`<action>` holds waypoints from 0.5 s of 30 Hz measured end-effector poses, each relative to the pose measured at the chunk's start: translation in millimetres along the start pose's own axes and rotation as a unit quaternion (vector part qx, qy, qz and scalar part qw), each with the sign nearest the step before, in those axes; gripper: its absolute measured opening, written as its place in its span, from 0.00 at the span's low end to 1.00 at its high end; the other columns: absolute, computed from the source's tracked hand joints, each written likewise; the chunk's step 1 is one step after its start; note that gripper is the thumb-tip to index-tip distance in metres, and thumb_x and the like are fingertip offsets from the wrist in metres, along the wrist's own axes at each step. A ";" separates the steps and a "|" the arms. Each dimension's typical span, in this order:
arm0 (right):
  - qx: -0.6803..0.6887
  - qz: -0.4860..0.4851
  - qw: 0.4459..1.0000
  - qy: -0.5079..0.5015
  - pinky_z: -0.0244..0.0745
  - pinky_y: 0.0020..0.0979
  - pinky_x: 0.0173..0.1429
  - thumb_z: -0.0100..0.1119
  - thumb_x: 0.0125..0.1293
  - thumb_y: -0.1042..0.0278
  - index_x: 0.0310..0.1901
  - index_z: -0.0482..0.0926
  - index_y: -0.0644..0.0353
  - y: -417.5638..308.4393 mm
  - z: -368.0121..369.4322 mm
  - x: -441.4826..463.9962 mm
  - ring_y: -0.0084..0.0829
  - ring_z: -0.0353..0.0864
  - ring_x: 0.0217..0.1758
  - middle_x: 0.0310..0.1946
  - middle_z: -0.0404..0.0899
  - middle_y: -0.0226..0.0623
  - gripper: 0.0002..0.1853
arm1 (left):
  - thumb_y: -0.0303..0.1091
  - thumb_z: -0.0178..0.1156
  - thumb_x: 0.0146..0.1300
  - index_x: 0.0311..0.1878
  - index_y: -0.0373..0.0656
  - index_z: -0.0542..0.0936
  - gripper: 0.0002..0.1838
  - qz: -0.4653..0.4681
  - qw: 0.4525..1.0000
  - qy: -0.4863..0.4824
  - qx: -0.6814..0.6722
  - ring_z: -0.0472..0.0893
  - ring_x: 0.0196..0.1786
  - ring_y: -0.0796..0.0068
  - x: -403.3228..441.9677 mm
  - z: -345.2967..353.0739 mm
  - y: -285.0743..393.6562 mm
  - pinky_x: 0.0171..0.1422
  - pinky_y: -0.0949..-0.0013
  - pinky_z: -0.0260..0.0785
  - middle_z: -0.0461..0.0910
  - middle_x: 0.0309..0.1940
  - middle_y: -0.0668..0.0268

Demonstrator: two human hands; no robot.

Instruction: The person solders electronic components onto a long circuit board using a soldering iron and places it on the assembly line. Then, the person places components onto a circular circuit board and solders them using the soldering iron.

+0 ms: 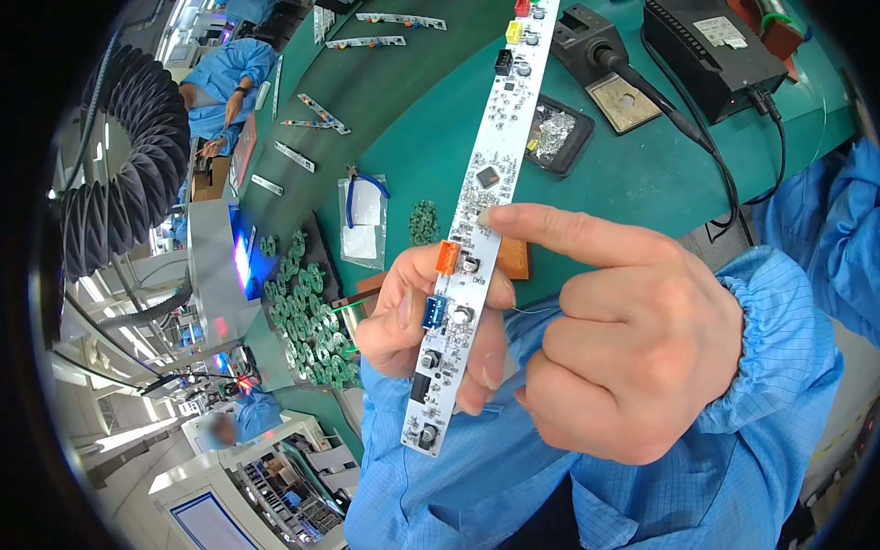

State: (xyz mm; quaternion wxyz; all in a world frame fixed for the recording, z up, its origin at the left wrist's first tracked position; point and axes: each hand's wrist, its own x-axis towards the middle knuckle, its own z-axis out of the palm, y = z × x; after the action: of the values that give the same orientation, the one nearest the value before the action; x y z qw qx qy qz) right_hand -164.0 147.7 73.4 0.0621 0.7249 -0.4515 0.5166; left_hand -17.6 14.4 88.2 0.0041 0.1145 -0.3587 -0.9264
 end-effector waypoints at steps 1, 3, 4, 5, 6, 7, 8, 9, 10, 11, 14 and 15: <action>0.002 0.001 1.000 0.000 0.76 0.61 0.53 0.56 0.45 0.71 0.13 0.68 0.62 0.0 0.9 0.2 0.21 0.52 0.09 0.08 0.54 0.26 0.10 | 0.46 0.55 0.65 0.49 0.15 0.68 0.32 0.010 1.000 0.001 0.019 0.80 0.16 0.61 -0.2 1.3 -0.7 0.15 0.70 0.72 0.78 0.23 0.41; 0.004 0.002 1.000 0.001 0.76 0.61 0.53 0.55 0.45 0.71 0.13 0.68 0.62 0.1 3.1 0.3 0.21 0.52 0.09 0.08 0.54 0.26 0.10 | 0.48 0.54 0.66 0.49 0.16 0.68 0.33 0.020 0.999 0.001 0.037 0.80 0.15 0.62 -0.6 2.7 -1.8 0.15 0.70 0.71 0.79 0.23 0.42; 0.006 0.004 1.000 0.005 0.75 0.61 0.54 0.55 0.46 0.71 0.12 0.68 0.62 0.2 4.1 0.3 0.21 0.52 0.09 0.08 0.54 0.26 0.11 | 0.50 0.53 0.67 0.50 0.17 0.67 0.34 0.024 0.999 0.000 0.046 0.79 0.15 0.63 -0.6 3.2 -2.3 0.15 0.71 0.71 0.79 0.23 0.42; 0.007 0.007 1.000 0.010 0.75 0.61 0.54 0.54 0.47 0.71 0.12 0.67 0.62 0.2 4.8 0.5 0.21 0.52 0.09 0.08 0.54 0.26 0.11 | 0.52 0.52 0.68 0.50 0.18 0.67 0.35 0.028 0.998 -0.002 0.055 0.79 0.14 0.64 -0.8 3.6 -2.9 0.14 0.71 0.70 0.79 0.22 0.43; 0.007 0.007 1.000 0.010 0.75 0.61 0.54 0.54 0.47 0.71 0.12 0.67 0.62 0.4 4.6 1.2 0.21 0.52 0.09 0.08 0.54 0.26 0.11 | 0.52 0.52 0.68 0.50 0.18 0.67 0.35 0.027 0.998 -0.002 0.055 0.79 0.14 0.64 -2.3 2.6 -4.8 0.14 0.71 0.70 0.79 0.22 0.43; 0.016 0.011 1.000 0.005 0.75 0.62 0.54 0.54 0.48 0.71 0.12 0.67 0.62 0.9 4.2 2.2 0.21 0.52 0.09 0.08 0.54 0.25 0.12 | 0.48 0.53 0.68 0.55 0.23 0.65 0.31 0.023 0.999 -0.026 -0.036 0.82 0.23 0.60 -4.9 0.4 -7.7 0.25 0.67 0.76 0.80 0.29 0.43; 0.025 0.015 1.000 -0.001 0.74 0.62 0.54 0.53 0.49 0.71 0.12 0.67 0.62 1.3 4.0 3.0 0.22 0.52 0.09 0.07 0.53 0.25 0.12 | 0.44 0.54 0.68 0.59 0.28 0.63 0.29 0.019 0.991 -0.050 -0.126 0.85 0.32 0.56 -6.9 -0.4 -10.1 0.36 0.63 0.81 0.80 0.36 0.43; 0.025 0.015 1.000 -0.001 0.74 0.62 0.54 0.53 0.49 0.71 0.12 0.67 0.62 1.3 4.4 3.7 0.22 0.52 0.09 0.07 0.53 0.25 0.12 | 0.44 0.54 0.68 0.59 0.28 0.63 0.29 0.020 0.991 -0.050 -0.126 0.85 0.32 0.56 -8.1 2.6 -11.1 0.36 0.63 0.81 0.80 0.36 0.43; 0.025 0.017 1.000 -0.002 0.74 0.62 0.55 0.53 0.50 0.71 0.12 0.68 0.62 1.4 4.9 4.1 0.22 0.52 0.08 0.07 0.53 0.25 0.12 | 0.45 0.54 0.68 0.59 0.28 0.63 0.28 0.024 0.987 -0.029 -0.157 0.85 0.32 0.56 -8.6 7.6 -11.5 0.37 0.64 0.81 0.80 0.36 0.43; 0.025 0.018 1.000 -0.003 0.73 0.62 0.55 0.53 0.51 0.71 0.12 0.68 0.62 1.5 5.2 4.5 0.22 0.52 0.08 0.07 0.53 0.25 0.13 | 0.45 0.53 0.68 0.58 0.29 0.63 0.28 0.028 0.982 -0.009 -0.187 0.85 0.32 0.56 -8.5 10.8 -11.7 0.37 0.64 0.81 0.80 0.36 0.44; 0.022 0.015 1.000 0.005 0.73 0.63 0.55 0.53 0.53 0.70 0.12 0.69 0.63 3.8 9.1 2.2 0.22 0.52 0.08 0.07 0.53 0.26 0.14 | 0.46 0.53 0.68 0.58 0.29 0.63 0.28 0.035 0.983 0.004 -0.179 0.85 0.33 0.56 -7.0 12.4 -12.7 0.38 0.65 0.80 0.80 0.36 0.44; 0.021 0.015 1.000 0.005 0.73 0.63 0.55 0.53 0.53 0.70 0.12 0.69 0.63 3.7 9.2 2.1 0.22 0.52 0.08 0.07 0.53 0.26 0.14 | 0.46 0.53 0.68 0.58 0.29 0.63 0.28 0.035 0.983 0.003 -0.179 0.85 0.33 0.56 -6.7 12.0 -12.6 0.38 0.65 0.80 0.80 0.36 0.44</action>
State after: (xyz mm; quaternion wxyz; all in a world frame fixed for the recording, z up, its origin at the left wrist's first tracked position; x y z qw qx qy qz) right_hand -160.2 139.2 69.5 0.0407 0.7167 -0.4510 0.5303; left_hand -12.7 32.3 89.8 0.0581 0.1025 -0.1908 -0.9745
